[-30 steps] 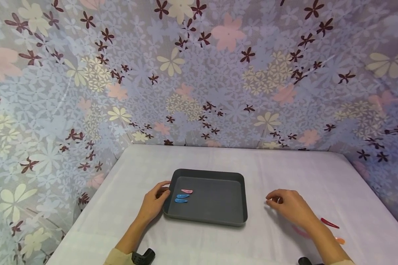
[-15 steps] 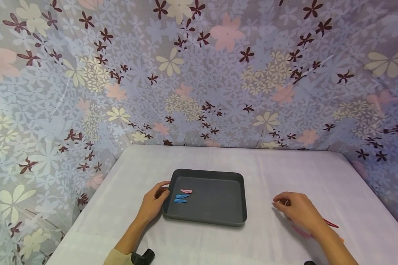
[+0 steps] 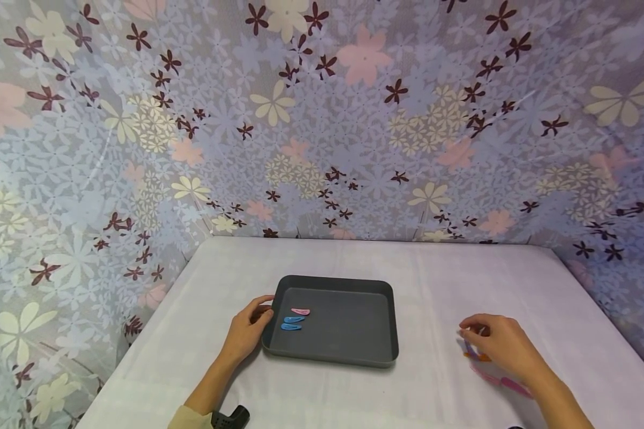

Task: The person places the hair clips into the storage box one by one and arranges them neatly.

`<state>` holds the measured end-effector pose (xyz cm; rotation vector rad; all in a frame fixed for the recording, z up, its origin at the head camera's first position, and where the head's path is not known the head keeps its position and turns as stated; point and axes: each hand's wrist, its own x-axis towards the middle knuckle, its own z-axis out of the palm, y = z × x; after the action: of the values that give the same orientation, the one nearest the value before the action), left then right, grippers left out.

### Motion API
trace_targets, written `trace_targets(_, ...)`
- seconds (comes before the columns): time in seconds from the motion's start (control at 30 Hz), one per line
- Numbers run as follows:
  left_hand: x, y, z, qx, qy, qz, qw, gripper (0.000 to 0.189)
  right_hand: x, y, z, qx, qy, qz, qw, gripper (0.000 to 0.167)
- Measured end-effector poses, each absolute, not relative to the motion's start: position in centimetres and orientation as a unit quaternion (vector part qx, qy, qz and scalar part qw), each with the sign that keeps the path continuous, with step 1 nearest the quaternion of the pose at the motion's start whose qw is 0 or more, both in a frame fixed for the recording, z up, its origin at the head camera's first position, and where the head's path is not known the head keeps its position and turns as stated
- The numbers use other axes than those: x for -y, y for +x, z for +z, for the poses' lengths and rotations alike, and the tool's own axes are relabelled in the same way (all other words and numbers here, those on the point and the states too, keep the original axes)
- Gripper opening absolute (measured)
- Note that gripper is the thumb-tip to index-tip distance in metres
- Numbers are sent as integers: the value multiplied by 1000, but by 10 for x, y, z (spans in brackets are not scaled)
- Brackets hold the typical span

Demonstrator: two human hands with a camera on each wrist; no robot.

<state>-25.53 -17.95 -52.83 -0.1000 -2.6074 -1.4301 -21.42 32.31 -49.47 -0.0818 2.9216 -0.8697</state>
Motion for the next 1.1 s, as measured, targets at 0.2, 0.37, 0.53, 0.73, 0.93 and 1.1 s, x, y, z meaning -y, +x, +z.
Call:
trace_targets(0.2,180,-256,-529,873,-38,-477,89,33,-333,-213,-494,-969,-34,-244,21,41)
trace_targets(0.37,179,-255,-528,873,-36,-478,90,34,-342,-210,-494,-967,-21,-253,40,47)
trace_targets(0.53,178,-256,-527,871,-35,-482,88,34,-351,-208,-496,-968,-12,-247,44,49)
trace_targets(0.73,178,-257,-527,870,-35,-483,87,34,-359,-207,-497,-973,-3,-229,36,53)
trace_targets(0.93,178,-256,-527,870,-32,-484,86,34,-369,-207,-499,-976,-1,-219,11,50)
trace_targets(1.1,179,-256,-528,870,-33,-484,88,34,-378,-207,-499,-975,5,-222,24,44)
